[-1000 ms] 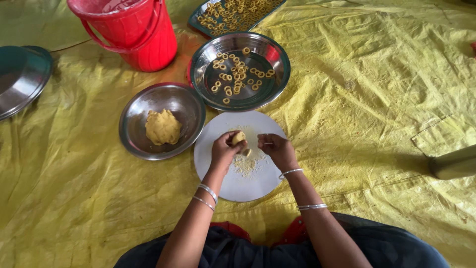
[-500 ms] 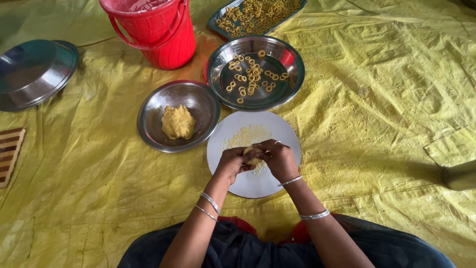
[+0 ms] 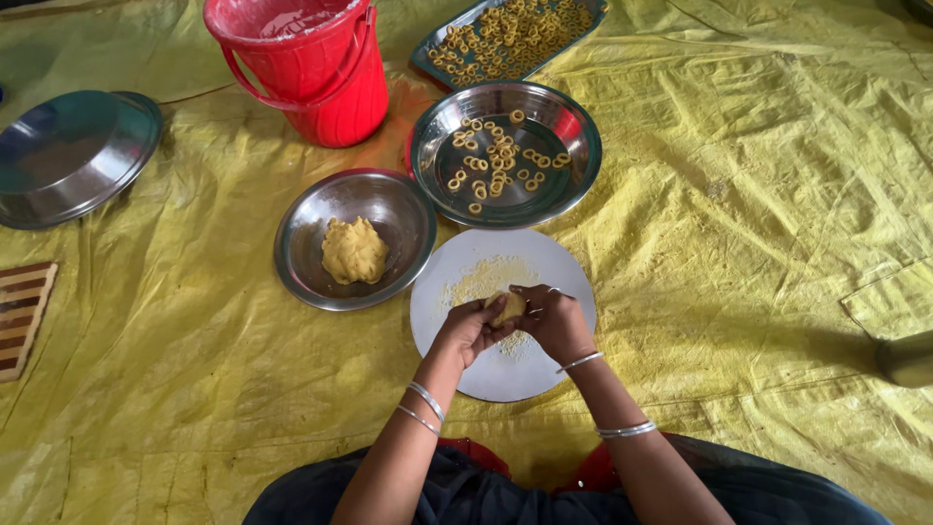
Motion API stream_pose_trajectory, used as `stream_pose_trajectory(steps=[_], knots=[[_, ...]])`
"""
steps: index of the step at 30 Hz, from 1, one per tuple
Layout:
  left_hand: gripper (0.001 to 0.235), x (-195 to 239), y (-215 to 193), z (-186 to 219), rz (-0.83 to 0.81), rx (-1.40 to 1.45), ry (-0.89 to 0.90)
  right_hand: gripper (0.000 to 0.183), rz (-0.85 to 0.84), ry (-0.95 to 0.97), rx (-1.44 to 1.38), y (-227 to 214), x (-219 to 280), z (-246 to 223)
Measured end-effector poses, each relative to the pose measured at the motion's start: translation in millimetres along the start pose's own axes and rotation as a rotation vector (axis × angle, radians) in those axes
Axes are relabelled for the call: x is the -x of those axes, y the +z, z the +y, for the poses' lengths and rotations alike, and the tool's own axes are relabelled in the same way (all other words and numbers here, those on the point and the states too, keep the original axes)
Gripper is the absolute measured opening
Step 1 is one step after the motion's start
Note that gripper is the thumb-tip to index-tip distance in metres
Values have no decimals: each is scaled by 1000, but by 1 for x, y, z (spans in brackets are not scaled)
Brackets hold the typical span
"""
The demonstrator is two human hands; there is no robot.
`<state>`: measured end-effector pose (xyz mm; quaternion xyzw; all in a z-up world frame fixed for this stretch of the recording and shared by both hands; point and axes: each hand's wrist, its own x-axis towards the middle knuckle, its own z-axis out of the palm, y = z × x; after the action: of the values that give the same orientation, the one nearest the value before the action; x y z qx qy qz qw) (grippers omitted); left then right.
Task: The person sits on a yellow tarp and shapes dough into small ring-shaped snacks. They roll small pieces of dough into thin ropes, wrap them into spirals, and place the finished rings into a metal tray. The person repeats this process throughout the clip.
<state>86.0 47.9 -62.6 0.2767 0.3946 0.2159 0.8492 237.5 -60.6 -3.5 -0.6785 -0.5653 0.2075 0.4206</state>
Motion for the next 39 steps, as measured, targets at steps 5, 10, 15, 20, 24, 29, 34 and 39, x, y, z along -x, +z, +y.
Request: stream_pose_trajectory(steps=[5,10,15,20,24,29,34,39], knots=[[43,8,-2,14,-55,-168,-50,27,33,276,-139,5,-4,8],[41,12,1,24,-202,-128,-88,24,49,599,-848,19,-8,48],[35,-1,23,44,-131,-340,-39,25,255,723,-1160,28,-5,77],[32,-29,43,70,104,-680,287,28,458,679,-1187,15,-10,81],[30,-46,35,72,453,-1405,748,41,354,201,58,18,-1,60],[75,-46,6,63,478,-1852,871,57,56,-179,910,41,16,31],[94,-37,4,78,309,-1821,582,66,195,72,358,19,1,57],[87,23,-4,55,258,-1946,725,29,231,245,159,16,4,80]])
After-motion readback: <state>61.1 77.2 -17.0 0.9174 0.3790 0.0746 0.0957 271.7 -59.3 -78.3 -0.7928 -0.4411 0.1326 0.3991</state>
